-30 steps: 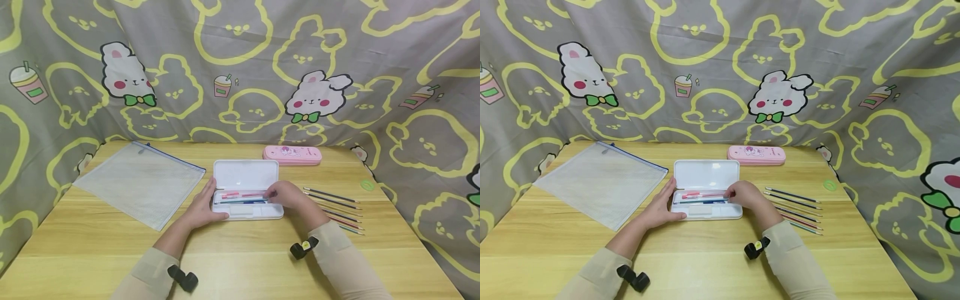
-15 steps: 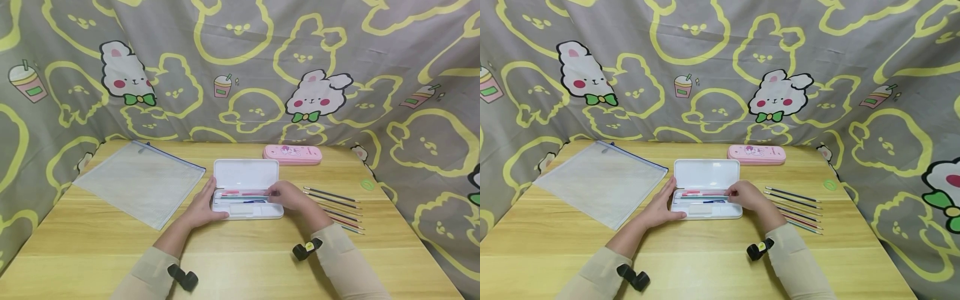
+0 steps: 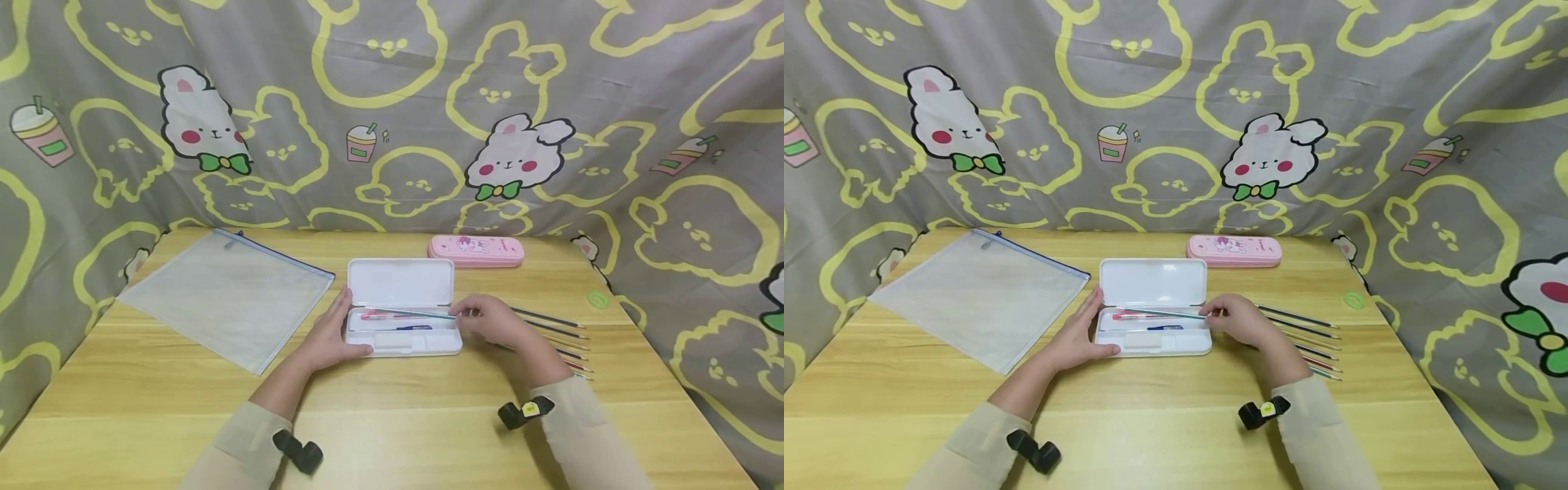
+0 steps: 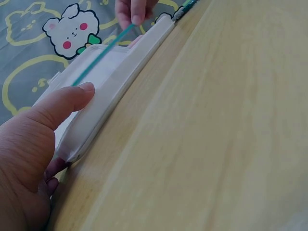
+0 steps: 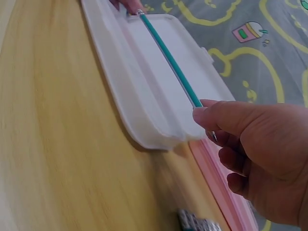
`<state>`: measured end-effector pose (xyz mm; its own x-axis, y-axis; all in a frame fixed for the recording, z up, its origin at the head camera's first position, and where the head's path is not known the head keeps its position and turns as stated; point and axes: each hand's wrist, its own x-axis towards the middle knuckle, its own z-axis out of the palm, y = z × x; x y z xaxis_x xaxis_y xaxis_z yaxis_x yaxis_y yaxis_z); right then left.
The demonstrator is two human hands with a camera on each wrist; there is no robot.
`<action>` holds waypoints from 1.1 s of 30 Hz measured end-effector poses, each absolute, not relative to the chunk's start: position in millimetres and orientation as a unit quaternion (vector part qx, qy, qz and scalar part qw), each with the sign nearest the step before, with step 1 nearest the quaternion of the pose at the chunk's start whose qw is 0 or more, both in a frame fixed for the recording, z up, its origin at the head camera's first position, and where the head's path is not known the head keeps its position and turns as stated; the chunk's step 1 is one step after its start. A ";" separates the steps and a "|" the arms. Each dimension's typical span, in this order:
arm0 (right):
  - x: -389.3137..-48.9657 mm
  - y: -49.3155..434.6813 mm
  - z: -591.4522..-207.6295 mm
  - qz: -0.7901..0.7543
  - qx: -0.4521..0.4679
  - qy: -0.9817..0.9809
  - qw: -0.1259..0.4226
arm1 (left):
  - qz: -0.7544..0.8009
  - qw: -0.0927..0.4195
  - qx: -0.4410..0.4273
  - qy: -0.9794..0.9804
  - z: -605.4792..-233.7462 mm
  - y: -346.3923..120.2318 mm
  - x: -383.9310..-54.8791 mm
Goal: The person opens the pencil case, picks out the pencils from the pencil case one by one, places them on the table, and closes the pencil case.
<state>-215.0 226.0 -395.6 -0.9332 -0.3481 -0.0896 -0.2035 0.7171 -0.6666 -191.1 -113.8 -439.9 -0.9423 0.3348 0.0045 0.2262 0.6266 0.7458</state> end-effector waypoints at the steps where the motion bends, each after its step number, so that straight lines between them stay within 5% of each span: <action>1: -212.8 230.0 -393.6 -0.345 -0.144 0.921 0.104 | 0.402 0.066 0.156 0.900 -440.0 -113.9 -191.3; 17: -157.6 315.3 -388.3 -0.308 -0.118 0.944 0.015 | 0.405 0.069 0.157 0.898 -441.3 -114.9 -192.0; 33: -103.4 378.8 -411.9 -0.297 -0.012 0.954 0.051 | 0.404 0.069 0.161 0.898 -441.3 -114.1 -192.5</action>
